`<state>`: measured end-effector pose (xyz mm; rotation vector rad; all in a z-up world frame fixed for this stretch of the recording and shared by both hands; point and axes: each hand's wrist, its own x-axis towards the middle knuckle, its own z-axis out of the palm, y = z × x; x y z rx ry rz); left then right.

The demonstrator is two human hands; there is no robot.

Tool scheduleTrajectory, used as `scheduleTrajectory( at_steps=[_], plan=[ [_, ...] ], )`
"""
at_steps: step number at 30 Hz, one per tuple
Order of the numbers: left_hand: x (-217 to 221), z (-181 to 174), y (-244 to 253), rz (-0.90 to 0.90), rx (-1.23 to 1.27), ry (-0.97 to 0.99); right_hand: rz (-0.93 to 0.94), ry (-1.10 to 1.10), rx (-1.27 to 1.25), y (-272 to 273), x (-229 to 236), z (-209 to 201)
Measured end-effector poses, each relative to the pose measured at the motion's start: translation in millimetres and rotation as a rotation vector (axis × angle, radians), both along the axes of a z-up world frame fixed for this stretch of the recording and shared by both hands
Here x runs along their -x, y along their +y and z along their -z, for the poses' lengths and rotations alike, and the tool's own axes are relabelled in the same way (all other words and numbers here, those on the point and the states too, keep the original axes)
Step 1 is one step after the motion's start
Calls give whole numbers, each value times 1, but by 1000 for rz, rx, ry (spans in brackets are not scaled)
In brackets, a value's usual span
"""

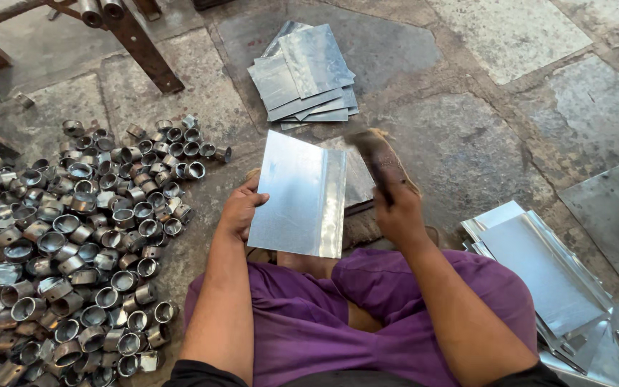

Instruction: The person sits on the floor and repeatedly strikes a rectangular metal sheet with a hammer to flatten it. They hold the sheet with one hand while hammering with the other, occasionally repositioning the sheet on a small wooden block.

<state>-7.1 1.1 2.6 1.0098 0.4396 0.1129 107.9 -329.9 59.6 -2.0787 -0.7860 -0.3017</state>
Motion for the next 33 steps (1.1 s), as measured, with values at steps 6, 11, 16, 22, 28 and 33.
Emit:
scheduleTrajectory(
  at_steps=[6,11,16,22,28,33],
  plan=[
    [0,4,2,0,0,-7,133,81,-70,1,-4,-24],
    [-2,3,4,18,33,-36,86,105,-194,12,-4,-24],
    [-3,-1,0,-46,4,88,19,162,52,13,-11,-5],
    [0,3,1,-16,-10,47,107,173,276,5,-29,24],
    [-3,19,-17,-43,-432,158,138,242,233,-1,-49,65],
    [-7,-8,-29,-89,-493,159,153,489,44,-11,-47,55]
  ],
)
